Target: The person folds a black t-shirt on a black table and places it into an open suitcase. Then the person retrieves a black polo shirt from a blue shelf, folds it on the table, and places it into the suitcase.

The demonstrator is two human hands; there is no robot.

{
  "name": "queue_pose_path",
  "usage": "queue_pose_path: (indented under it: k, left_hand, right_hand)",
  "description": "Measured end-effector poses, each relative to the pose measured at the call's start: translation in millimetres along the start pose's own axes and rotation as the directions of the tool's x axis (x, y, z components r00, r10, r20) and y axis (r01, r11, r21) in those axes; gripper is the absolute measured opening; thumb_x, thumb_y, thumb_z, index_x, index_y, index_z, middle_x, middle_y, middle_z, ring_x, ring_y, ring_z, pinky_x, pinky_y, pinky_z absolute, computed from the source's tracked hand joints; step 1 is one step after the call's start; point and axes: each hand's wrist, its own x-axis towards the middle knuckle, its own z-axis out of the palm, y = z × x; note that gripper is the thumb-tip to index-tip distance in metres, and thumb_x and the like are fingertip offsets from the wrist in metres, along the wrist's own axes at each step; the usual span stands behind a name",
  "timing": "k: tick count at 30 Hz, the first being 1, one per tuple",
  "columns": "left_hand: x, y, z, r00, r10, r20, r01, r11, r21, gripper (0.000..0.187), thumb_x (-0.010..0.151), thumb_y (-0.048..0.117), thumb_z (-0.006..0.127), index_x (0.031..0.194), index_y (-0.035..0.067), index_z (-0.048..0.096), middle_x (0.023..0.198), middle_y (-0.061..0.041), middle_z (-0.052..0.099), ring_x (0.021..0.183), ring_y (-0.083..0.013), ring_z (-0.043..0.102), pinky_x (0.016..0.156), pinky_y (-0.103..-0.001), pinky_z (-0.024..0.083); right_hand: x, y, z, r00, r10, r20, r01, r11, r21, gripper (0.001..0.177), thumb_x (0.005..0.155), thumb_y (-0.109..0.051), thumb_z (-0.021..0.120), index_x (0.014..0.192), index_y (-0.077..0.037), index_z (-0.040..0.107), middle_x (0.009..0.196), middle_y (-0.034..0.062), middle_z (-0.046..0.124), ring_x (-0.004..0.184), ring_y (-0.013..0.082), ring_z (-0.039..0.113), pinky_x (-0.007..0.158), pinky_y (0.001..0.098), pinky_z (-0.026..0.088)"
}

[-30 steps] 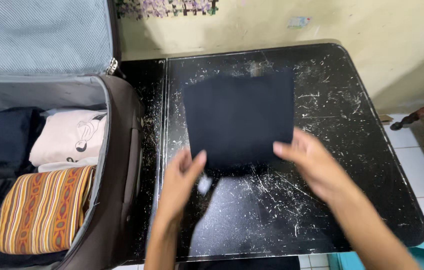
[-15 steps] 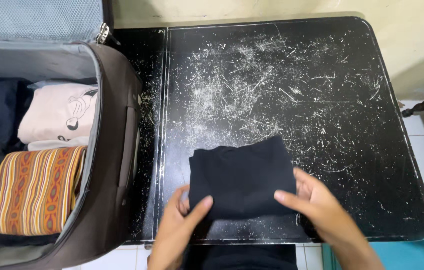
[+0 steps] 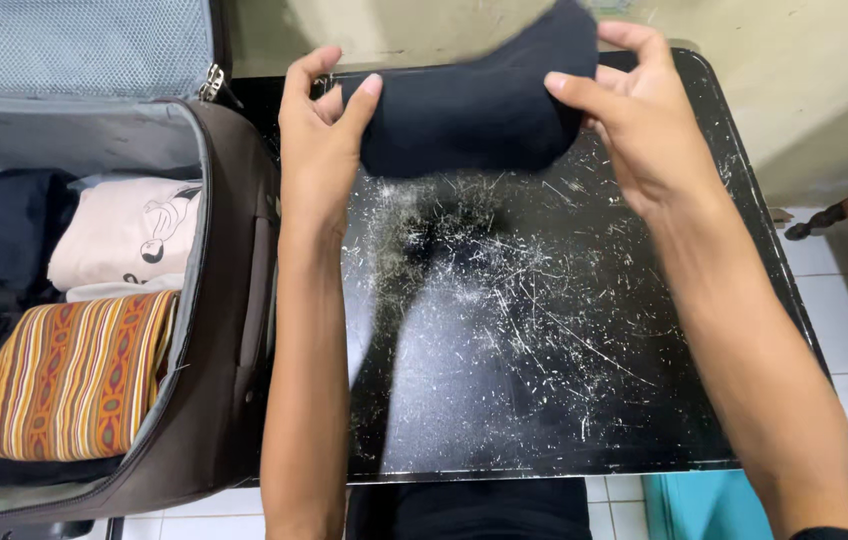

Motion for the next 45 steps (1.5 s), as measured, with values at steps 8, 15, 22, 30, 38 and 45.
queue_pose_path:
  k: [8,15,22,30,38,45]
  left_hand:
    - [-123.9,-50.7,-29.2,0.940,-0.324,-0.106,0.341,0.878,0.336,0.070,0.093,0.026,0.070,0.151,0.002,0.038,0.129,-0.018,0.063,0.120,-0.0277,0.060,0.096,-0.041,0.052]
    - [-230.7,-53.0,-47.0,0.826,-0.536,-0.177,0.537,0.651,0.536,0.073,0.089,0.029,0.073,0.149,0.002,0.042,0.101,-0.009,0.075,0.095,-0.0202,0.065,0.097,-0.034,0.043]
    - [-173.0,-57.5,-27.9,0.802,-0.474,-0.363,0.582,0.486,0.652,0.076,0.083,0.043,0.078,0.142,0.006,0.048,0.081,-0.008,0.067,0.076,-0.0176,0.064,0.075,-0.034,0.053]
    - [-171.6,-74.3,-15.8,0.930,-0.187,-0.317,0.320,0.838,0.443,0.055,0.090,0.017,0.076,0.137,0.003,0.051,0.084,-0.005,0.069,0.077,-0.0121,0.062,0.073,-0.027,0.050]
    - [-178.6,-79.5,-17.4,0.889,-0.144,-0.434,0.386,0.746,0.543,0.046,0.092,0.016,0.071,0.134,0.003,0.055,0.087,-0.006,0.071,0.071,-0.0140,0.062,0.063,-0.032,0.049]
    - [-184.6,-74.6,-12.1,0.906,-0.036,-0.422,0.363,0.578,0.731,0.037,0.092,0.025,0.073,0.121,0.005,0.062,0.091,-0.010,0.066,0.079,-0.0262,0.060,0.076,-0.040,0.047]
  right_hand:
    - [-100.8,72.4,3.7,0.953,0.289,-0.084,-0.298,0.946,-0.123,0.078,0.089,-0.011,0.072,0.150,-0.006,0.024,0.128,0.0199,0.069,0.119,0.0220,0.066,0.107,0.0411,0.050]
    - [-168.5,104.8,-2.9,0.770,0.631,-0.100,-0.631,0.775,0.029,0.079,0.086,-0.011,0.068,0.154,-0.008,0.027,0.119,0.0225,0.071,0.108,0.0248,0.069,0.096,0.0418,0.053]
    - [-130.2,108.5,5.8,0.774,0.620,-0.131,-0.626,0.779,-0.011,0.074,0.088,-0.011,0.071,0.150,-0.001,0.031,0.118,0.0225,0.073,0.110,0.0213,0.070,0.097,0.0337,0.054]
    - [-121.5,108.3,20.4,0.924,0.377,-0.063,-0.377,0.926,0.003,0.050,0.088,-0.006,0.073,0.133,0.004,0.055,0.123,0.0140,0.071,0.112,0.0161,0.068,0.102,0.0315,0.054]
    - [-105.3,143.9,17.6,0.954,0.287,-0.082,-0.297,0.943,-0.153,0.036,0.094,-0.010,0.072,0.124,0.003,0.059,0.115,0.0098,0.071,0.104,0.0112,0.067,0.094,0.0264,0.053]
    - [-109.8,154.7,7.2,0.984,0.170,-0.061,-0.178,0.969,-0.169,0.017,0.102,-0.009,0.067,0.115,0.001,0.064,0.106,0.0039,0.069,0.094,0.0059,0.062,0.085,0.0234,0.051]
